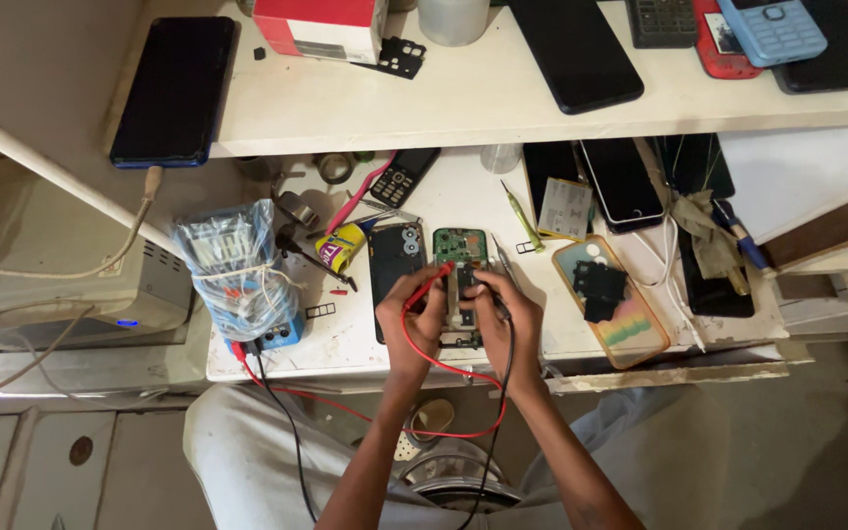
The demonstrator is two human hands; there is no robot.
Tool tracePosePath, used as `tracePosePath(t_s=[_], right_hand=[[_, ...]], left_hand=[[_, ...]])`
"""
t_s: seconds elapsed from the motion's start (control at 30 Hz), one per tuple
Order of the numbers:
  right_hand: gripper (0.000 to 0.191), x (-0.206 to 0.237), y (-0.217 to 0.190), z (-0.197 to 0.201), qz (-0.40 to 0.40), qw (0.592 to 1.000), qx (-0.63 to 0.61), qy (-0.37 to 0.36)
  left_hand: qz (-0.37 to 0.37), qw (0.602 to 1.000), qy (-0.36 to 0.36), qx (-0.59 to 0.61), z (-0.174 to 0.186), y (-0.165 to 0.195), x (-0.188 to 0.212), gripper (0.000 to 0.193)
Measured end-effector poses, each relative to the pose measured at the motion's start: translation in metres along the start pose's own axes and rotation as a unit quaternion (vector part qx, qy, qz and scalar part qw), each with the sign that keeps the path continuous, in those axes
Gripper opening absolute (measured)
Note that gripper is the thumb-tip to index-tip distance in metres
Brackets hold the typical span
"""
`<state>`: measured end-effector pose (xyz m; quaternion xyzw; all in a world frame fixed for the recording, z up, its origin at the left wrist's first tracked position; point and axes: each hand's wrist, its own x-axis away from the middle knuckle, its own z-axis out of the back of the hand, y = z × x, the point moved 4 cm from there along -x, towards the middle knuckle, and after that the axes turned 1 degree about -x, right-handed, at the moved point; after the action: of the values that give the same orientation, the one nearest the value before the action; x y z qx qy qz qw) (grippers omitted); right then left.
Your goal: The person works on a disassembled smartphone at a low repair bench. They pry at the phone motherboard with a screwdriver, remove the battery, test the board with multimeter probes, and lift the motherboard out of the phone housing.
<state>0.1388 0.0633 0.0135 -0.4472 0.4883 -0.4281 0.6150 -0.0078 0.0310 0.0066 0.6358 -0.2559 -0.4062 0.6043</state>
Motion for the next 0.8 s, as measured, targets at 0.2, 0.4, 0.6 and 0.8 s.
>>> tracePosePath(t_s=[0.2,0.4,0.6,0.8], right_hand=[[0.025,-0.005,0.001,0.002,0.035,0.997,-0.069,-0.002],[0.024,-0.017,0.01,0.003,0.001,0.996,-0.084,0.021],[0.023,-0.013,0.009,0.0,-0.02,0.999,-0.036,0.017],[0.023,-0.009,0.005,0.0,-0.01,1.0,0.001,0.019]], left_hand=[[0.023,1.0,0.006,-0.007,0.001,0.002,-0.003,0.021],[-0.034,0.999,0.017,-0.03,0.001,0.009,-0.013,0.022],[0.014,0.999,0.024,-0.027,-0.007,0.003,-0.014,0.023],[0.015,0.999,0.023,-0.035,-0.007,0.0,-0.004,0.022]])
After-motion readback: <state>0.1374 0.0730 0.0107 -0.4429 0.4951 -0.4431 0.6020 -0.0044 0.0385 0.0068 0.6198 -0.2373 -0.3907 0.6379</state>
